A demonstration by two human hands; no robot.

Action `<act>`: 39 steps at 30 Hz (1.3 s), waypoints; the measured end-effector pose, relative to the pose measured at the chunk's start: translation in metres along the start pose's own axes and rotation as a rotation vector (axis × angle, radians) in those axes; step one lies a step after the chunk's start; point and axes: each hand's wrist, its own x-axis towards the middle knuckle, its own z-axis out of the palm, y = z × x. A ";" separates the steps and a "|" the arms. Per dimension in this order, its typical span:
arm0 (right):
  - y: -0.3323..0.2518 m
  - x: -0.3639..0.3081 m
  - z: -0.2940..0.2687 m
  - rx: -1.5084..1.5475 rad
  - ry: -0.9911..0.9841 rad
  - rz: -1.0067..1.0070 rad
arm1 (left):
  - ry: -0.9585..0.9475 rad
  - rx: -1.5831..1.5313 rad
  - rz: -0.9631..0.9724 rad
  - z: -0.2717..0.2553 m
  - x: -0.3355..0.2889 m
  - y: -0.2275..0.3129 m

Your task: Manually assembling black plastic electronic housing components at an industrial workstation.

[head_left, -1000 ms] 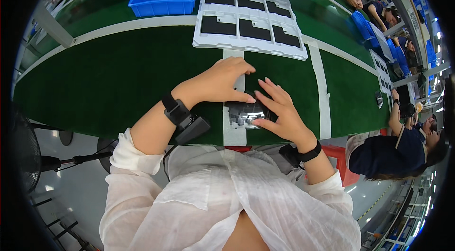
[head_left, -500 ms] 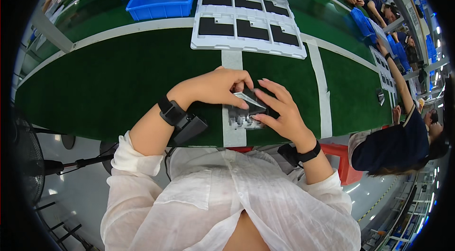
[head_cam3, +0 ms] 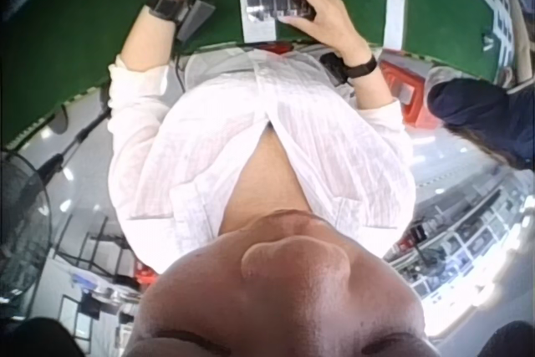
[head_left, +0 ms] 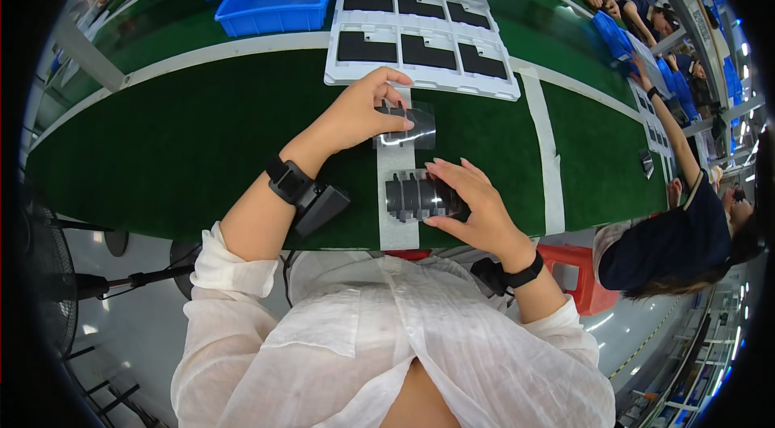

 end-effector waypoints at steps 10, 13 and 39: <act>-0.005 0.002 -0.008 0.060 0.097 0.000 | 0.003 -0.009 0.189 0.012 0.001 0.001; 0.000 0.015 -0.020 0.098 0.516 0.172 | 0.000 0.096 0.245 0.014 -0.004 0.008; 0.008 0.070 -0.040 0.669 0.517 0.421 | 0.127 -0.119 0.202 0.009 -0.006 0.002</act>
